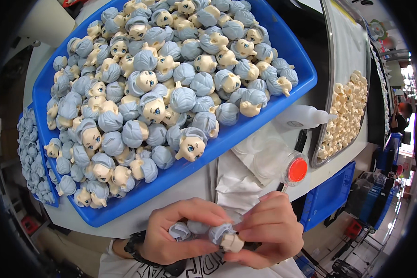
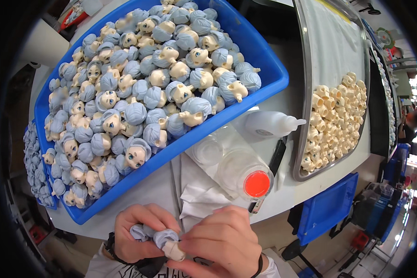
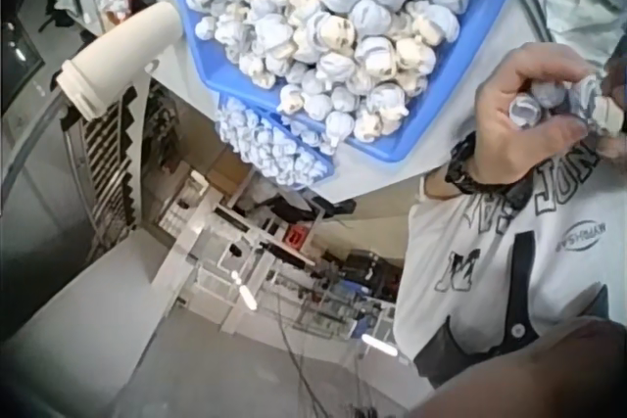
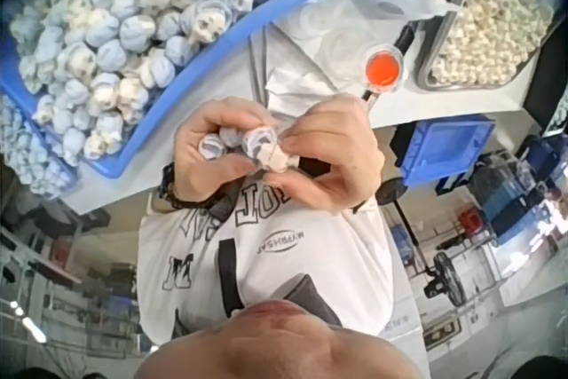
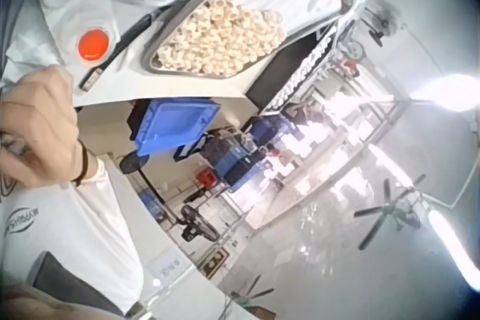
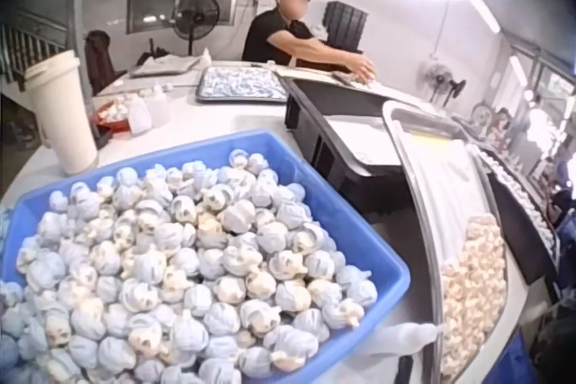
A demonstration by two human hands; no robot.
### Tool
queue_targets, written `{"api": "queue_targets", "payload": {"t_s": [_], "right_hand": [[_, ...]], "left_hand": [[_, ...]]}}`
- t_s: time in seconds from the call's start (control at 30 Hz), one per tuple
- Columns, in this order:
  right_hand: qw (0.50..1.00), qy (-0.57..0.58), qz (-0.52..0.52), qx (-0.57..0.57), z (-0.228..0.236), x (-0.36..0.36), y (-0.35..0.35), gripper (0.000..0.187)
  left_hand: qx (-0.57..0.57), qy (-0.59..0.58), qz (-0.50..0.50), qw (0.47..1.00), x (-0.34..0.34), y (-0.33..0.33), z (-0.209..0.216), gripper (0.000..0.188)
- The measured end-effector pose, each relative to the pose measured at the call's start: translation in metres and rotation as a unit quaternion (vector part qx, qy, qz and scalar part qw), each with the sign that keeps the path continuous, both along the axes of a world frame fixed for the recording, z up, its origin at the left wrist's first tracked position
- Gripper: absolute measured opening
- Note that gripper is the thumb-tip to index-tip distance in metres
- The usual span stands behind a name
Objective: The person picks up a faceplate from a tray, dips it into a container of liquid, and joins it with a hairpiece from a blue bin. After pressing the parts together, the person wipes the assembled head with a cloth and places it back into the blue bin.
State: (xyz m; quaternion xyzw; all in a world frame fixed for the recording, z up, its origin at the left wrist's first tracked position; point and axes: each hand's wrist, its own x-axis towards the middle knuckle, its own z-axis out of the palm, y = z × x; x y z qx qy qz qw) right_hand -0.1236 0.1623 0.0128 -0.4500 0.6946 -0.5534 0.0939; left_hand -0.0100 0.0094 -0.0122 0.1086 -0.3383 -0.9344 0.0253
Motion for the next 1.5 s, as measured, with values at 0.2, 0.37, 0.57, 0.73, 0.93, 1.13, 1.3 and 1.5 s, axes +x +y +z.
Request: {"api": "queue_targets", "payload": {"t_s": [0.2,0.37,0.57,0.73,0.93,1.13,1.3,1.5], "right_hand": [[0.993,-0.002,0.065,0.095,0.005,-0.011,0.002,0.042],[0.989,0.119,0.041,0.079,0.004,-0.005,-0.004,0.055],[0.994,0.074,0.054,0.060,-0.010,-0.001,-0.008,0.055],[0.998,0.053,0.009,-0.018,-0.017,0.005,-0.009,0.044],[0.992,0.104,-0.009,-0.069,-0.015,0.012,-0.001,0.038],[0.994,0.096,-0.006,-0.050,0.000,0.005,-0.001,0.039],[0.997,0.064,-0.039,-0.024,0.000,0.004,0.012,0.047],[0.923,0.192,-0.332,0.042,-0.004,-0.037,0.089,0.025]], "left_hand": [[-0.254,0.045,0.023,0.966,0.003,0.001,0.002,0.036],[-0.227,0.052,0.013,0.972,0.005,0.005,-0.005,0.042],[-0.049,-0.055,-0.105,0.992,0.004,-0.002,0.004,0.072],[0.100,-0.049,-0.135,0.985,0.000,0.001,0.010,0.070],[-0.210,-0.154,-0.187,0.947,0.004,0.003,0.017,0.077],[-0.022,-0.062,-0.228,0.972,0.004,0.005,0.019,0.044],[-0.029,-0.115,-0.229,0.966,0.004,-0.006,0.021,0.046],[0.208,0.168,0.060,0.962,-0.007,-0.014,0.023,0.052]]}}
